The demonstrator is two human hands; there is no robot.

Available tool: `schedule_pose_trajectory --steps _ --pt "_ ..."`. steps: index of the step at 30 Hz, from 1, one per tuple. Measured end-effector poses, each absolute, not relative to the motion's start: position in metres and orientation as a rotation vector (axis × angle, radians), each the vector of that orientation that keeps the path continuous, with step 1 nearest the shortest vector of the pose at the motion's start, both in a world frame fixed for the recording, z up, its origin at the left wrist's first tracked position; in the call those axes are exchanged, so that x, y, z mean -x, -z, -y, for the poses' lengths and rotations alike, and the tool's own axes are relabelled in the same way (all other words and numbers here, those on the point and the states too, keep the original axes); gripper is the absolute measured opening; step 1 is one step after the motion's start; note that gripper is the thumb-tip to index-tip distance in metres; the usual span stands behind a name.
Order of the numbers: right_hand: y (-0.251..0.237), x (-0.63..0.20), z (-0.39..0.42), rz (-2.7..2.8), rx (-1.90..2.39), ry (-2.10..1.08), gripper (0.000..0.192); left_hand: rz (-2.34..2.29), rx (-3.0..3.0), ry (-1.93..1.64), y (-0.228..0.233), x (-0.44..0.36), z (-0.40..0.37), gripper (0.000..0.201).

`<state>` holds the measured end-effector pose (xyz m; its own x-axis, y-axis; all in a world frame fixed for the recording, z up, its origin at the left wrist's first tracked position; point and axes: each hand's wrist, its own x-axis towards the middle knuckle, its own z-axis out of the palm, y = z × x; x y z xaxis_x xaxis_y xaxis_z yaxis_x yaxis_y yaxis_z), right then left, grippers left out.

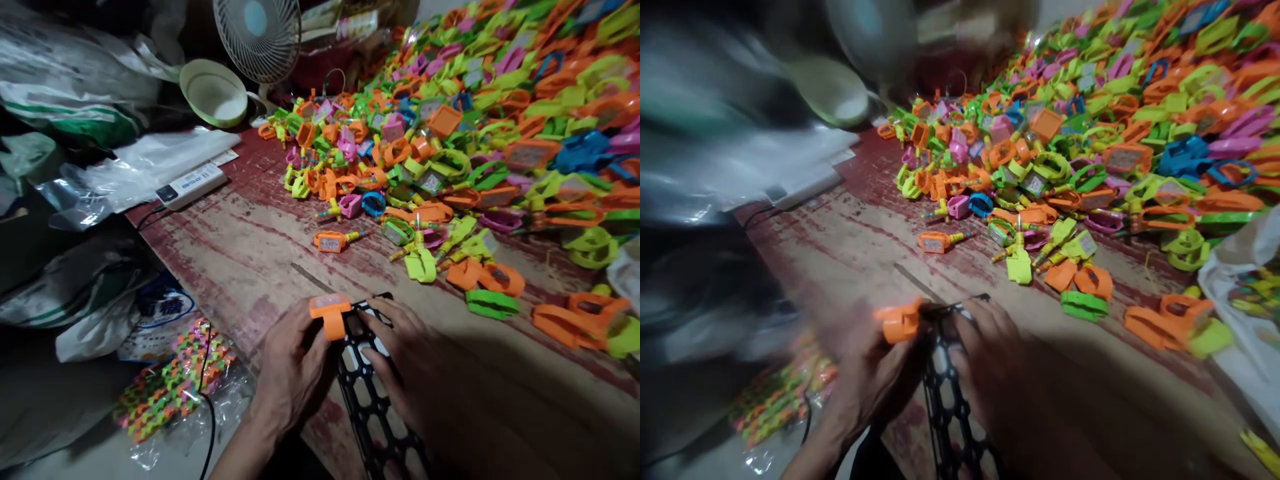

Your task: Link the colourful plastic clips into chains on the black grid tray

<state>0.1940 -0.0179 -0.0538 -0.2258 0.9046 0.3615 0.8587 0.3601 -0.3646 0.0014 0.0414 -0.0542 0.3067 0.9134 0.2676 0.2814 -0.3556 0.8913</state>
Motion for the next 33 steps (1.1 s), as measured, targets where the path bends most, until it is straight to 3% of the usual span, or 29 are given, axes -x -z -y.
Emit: schedule_pose_trajectory --steps 12,18,33 --pt "0.061 -0.193 0.02 2.099 1.493 -0.126 0.037 -1.084 -1.994 -1.006 0.052 0.01 -0.043 0.024" --pt "0.06 -0.193 0.019 2.113 1.486 -0.139 0.038 -1.12 -2.089 -1.058 0.051 0.008 -0.044 0.013" --pt "0.067 -0.188 0.012 2.088 1.548 -0.091 0.038 -1.261 -2.094 -1.103 0.056 0.001 -0.039 0.025"
